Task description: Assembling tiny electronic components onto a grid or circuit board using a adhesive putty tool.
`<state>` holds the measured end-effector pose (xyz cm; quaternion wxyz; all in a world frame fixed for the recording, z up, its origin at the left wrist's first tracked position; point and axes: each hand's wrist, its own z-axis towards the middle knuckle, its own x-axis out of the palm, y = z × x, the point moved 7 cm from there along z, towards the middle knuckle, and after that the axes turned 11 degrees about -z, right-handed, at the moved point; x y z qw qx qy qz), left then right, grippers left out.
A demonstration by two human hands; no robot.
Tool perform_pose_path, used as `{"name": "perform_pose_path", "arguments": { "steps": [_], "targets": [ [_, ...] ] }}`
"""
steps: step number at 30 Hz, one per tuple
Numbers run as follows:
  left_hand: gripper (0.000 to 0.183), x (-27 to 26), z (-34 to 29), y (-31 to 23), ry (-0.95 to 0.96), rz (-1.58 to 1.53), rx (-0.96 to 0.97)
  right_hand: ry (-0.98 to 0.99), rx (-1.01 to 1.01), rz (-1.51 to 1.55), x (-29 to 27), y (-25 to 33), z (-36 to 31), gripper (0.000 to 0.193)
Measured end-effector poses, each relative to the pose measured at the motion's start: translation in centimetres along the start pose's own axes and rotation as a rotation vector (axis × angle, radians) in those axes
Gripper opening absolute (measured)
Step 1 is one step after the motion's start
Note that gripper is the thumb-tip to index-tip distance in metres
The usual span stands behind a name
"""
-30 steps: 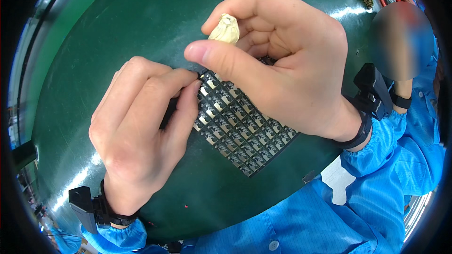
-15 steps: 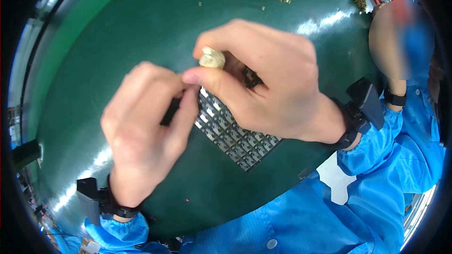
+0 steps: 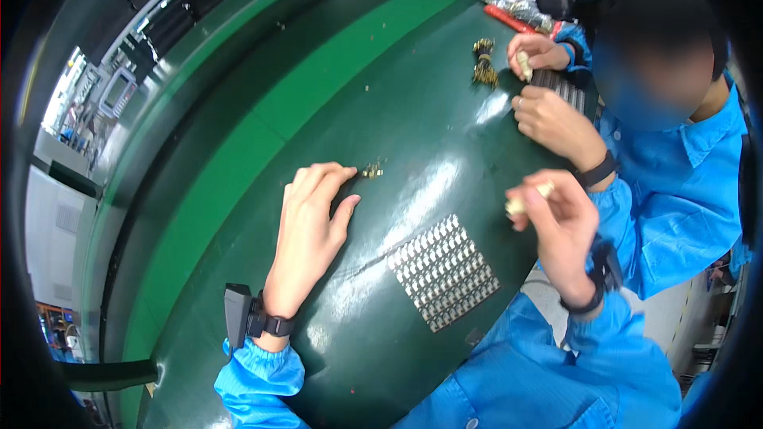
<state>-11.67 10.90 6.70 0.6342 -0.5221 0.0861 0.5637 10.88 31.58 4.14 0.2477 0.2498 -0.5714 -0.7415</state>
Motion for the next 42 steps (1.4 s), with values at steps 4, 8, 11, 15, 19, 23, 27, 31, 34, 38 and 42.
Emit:
{"name": "perform_pose_path", "arguments": {
  "steps": [4,8,11,15,19,23,27,31,34,38,42],
  "targets": [
    [0.022,0.9,2.0,1.2,0.045,-0.033,-0.027,-0.042,0.065,0.116,0.2,1.2,-6.8,0.015],
    [0.016,1.0,2.6,1.7,-0.017,-0.025,0.014,0.108,0.196,0.111,4.2,-0.4,-8.8,0.019],
    [0.017,1.0,2.8,1.7,-0.029,-0.024,0.038,0.14,0.315,0.126,5.5,-1.8,-8.9,0.018],
    [0.019,0.7,2.8,1.1,-0.091,-0.011,0.134,0.144,0.403,0.181,6.8,-1.4,-10.1,0.018],
    [0.025,0.3,2.3,0.9,-0.151,-0.098,0.186,0.228,0.368,0.156,5.1,0.0,-9.4,0.019],
    [0.031,-0.8,1.2,0.5,-0.2,-0.135,0.099,-0.122,0.211,-0.026,-4.0,-1.1,-4.8,0.015],
    [0.033,0.5,1.0,-2.1,-0.089,-0.205,0.18,-0.272,0.228,-0.057,-8.6,-2.3,-4.7,0.02],
    [0.032,1.1,0.4,-4.9,-0.005,-0.302,0.207,-0.064,0.203,-0.035,-2.2,-0.1,-3.8,0.023],
    [0.03,0.9,0.0,-6.1,-0.001,-0.328,0.205,0.233,0.255,-0.134,2.5,1.5,-1.7,0.029],
    [0.03,1.3,0.3,-7.1,0.038,-0.353,0.249,0.348,0.058,-0.212,5.1,2.8,0.9,0.024],
    [0.031,1.0,0.5,-7.5,0.041,-0.361,0.269,0.438,-0.068,-0.369,6.4,4.0,1.3,0.015]
  ]
}}
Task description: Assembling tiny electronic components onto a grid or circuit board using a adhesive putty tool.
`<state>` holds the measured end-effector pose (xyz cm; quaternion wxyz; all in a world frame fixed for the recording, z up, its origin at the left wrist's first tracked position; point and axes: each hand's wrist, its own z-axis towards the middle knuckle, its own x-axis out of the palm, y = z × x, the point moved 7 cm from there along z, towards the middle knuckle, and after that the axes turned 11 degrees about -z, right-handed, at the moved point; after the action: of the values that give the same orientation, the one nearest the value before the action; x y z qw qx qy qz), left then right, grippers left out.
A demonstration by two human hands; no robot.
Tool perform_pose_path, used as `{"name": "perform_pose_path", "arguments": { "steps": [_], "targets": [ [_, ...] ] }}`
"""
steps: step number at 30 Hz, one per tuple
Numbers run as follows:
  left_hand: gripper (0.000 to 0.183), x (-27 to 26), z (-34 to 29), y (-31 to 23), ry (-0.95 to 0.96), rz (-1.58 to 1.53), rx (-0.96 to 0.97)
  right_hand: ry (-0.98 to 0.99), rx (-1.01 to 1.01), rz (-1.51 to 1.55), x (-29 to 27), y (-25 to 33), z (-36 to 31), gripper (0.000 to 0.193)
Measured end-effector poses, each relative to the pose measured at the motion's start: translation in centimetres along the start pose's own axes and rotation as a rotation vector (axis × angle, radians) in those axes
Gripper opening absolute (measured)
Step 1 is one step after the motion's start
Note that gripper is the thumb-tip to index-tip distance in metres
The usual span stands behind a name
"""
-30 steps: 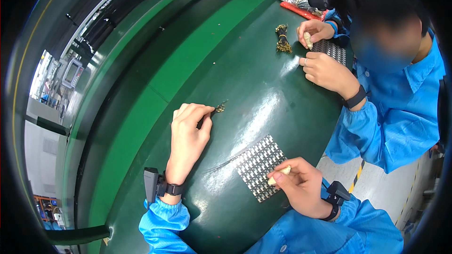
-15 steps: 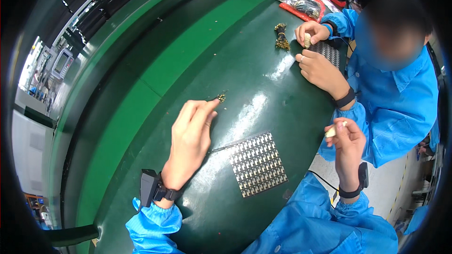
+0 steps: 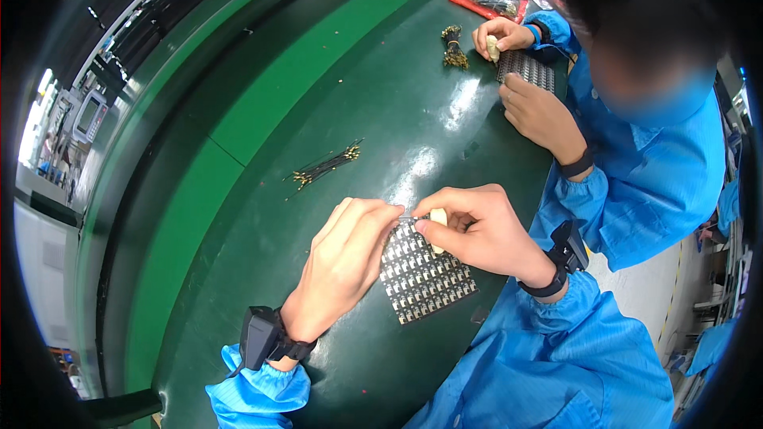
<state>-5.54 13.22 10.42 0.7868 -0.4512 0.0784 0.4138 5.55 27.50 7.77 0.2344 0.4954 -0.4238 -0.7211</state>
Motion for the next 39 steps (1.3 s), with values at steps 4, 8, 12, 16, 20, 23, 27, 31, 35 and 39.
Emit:
{"name": "perform_pose_path", "arguments": {
  "steps": [4,8,12,16,20,23,27,31,35,39],
  "targets": [
    [0.031,0.2,0.0,0.0,0.013,-0.026,-0.017,-0.004,-0.015,-0.02,0.3,-0.1,0.1,0.011],
    [0.032,0.1,-0.3,0.0,0.02,0.0,-0.008,-0.01,-0.017,-0.027,0.6,0.1,0.0,0.01],
    [0.031,0.1,-0.5,0.5,0.031,-0.015,-0.014,-0.045,-0.06,-0.034,0.8,0.2,0.3,0.009],
    [0.027,-0.1,-0.8,0.7,0.056,0.003,-0.012,-0.074,-0.017,-0.047,0.7,-0.6,0.4,0.006],
    [0.022,-0.2,-1.7,1.4,0.077,0.047,-0.046,-0.07,-0.034,-0.073,0.9,-0.6,0.1,0.006],
    [0.02,-0.2,-2.1,1.4,0.079,0.063,-0.061,-0.039,-0.028,-0.085,1.2,-1.1,0.0,0.007],
    [0.02,-0.2,-2.3,1.8,0.069,0.04,-0.102,-0.205,0.087,0.044,0.5,-1.4,-0.6,0.024],
    [0.02,-0.4,-2.5,1.6,0.065,0.06,-0.064,-0.334,0.317,0.29,-1.5,-2.9,-2.0,0.034],
    [0.019,-0.4,-2.9,1.7,0.069,0.077,-0.045,-0.368,0.304,0.321,-1.4,-2.3,-2.6,0.033],
    [0.013,-0.3,-2.9,1.4,0.107,0.094,-0.048,-0.35,0.281,0.332,-0.1,-2.4,-1.1,0.028]
  ]
}}
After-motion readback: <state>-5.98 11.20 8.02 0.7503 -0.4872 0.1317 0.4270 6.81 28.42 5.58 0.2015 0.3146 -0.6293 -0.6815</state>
